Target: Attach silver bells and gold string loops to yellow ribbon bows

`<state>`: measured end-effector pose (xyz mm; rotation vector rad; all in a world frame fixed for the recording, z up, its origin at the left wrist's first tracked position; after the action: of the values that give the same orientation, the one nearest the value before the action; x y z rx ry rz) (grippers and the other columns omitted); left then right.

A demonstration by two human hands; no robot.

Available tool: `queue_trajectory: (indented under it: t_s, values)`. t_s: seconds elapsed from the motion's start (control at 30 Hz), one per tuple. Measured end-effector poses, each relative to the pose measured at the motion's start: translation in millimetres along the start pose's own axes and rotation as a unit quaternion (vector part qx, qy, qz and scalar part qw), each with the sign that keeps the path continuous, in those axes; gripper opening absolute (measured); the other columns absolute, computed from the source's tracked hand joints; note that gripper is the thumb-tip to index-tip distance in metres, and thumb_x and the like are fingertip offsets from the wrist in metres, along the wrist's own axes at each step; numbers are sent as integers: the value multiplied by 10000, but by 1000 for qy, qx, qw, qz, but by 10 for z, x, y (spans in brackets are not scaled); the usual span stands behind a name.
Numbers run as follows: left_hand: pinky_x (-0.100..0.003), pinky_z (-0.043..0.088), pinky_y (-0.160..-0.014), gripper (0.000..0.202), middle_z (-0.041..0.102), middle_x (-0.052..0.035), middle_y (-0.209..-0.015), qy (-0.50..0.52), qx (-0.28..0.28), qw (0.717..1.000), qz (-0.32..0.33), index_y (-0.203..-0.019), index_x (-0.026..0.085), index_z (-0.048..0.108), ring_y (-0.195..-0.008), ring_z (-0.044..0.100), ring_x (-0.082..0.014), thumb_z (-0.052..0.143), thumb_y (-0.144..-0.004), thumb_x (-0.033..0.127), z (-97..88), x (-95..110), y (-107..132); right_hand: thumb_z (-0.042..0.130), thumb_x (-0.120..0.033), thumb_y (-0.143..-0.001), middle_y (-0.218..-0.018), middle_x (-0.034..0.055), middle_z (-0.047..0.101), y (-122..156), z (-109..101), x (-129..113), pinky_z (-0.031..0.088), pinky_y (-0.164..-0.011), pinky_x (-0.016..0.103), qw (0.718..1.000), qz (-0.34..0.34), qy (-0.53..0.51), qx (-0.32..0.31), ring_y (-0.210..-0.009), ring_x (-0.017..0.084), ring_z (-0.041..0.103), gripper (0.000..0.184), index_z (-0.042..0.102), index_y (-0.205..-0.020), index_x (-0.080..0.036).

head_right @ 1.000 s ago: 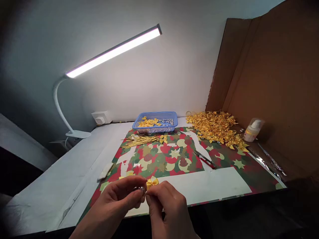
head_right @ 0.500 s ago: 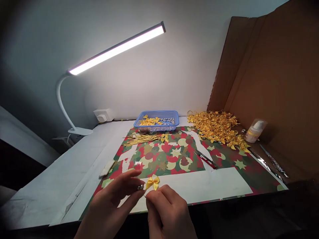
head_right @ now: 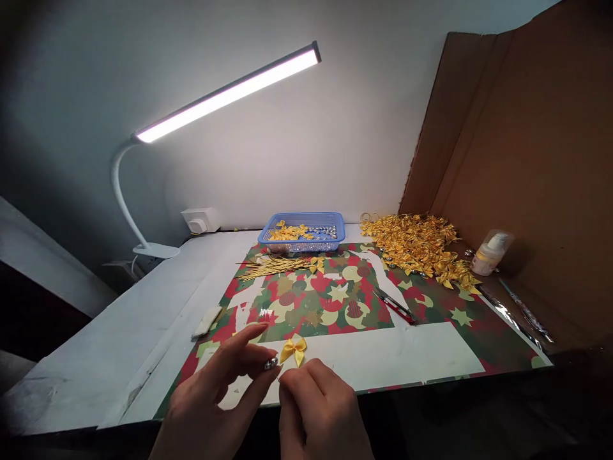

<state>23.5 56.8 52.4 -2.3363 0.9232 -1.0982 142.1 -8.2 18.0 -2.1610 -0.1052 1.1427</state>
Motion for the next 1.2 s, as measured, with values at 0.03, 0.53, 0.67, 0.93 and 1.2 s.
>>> queue_trajectory:
  t_s: [0.03,0.53,0.67,0.93,1.2]
  values:
    - [-190,605,-647,397,732,63,-742,-1,1,1000,1,-1233,275,573,-621,711,-112,621,-851,180,1,1,3,481,-112,-933,-692,-25,524,3,1,-3,355,-504,205,1000,0,-1,1,-553,91,503,172,597,-855,-213]
    - [-282,611,-864,268,757,-20,-1029,376,-182,878,-233,-1127,289,720,-971,726,-215,660,-883,198,311,-201,175,465,-155,-978,-699,-29,566,-21,-46,117,414,-525,187,999,19,-49,10,-576,102,544,207,575,-821,-233]
    - [-251,594,-755,106,724,-24,-906,447,-157,846,-244,-882,244,804,-832,682,-182,742,-823,183,333,-213,130,489,-186,-967,-641,-39,553,-10,-18,130,427,-508,187,994,33,-106,10,-532,101,543,211,612,-802,-234]
    - [-284,588,-627,57,629,-18,-791,516,-157,791,-290,-725,197,808,-658,653,-161,786,-778,193,466,-168,194,544,-331,-953,-646,-52,622,171,135,364,478,-497,165,964,178,-199,21,-480,96,576,108,593,-902,-249]
    - [-263,614,-598,204,633,-14,-865,324,-121,928,-137,-863,278,777,-674,715,-177,630,-889,139,265,-121,169,436,-247,-1004,-681,-34,637,128,84,139,489,-547,165,989,75,-123,23,-556,105,614,189,623,-1002,-271]
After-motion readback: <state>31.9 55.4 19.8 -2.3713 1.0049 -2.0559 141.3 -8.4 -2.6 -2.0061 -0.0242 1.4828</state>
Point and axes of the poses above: each hand's wrist, its own y-axis away from the middle knuckle, its own z-axis out of the palm, x = y × z, the point moved 9 cm from there along -y, towards the middle knuckle
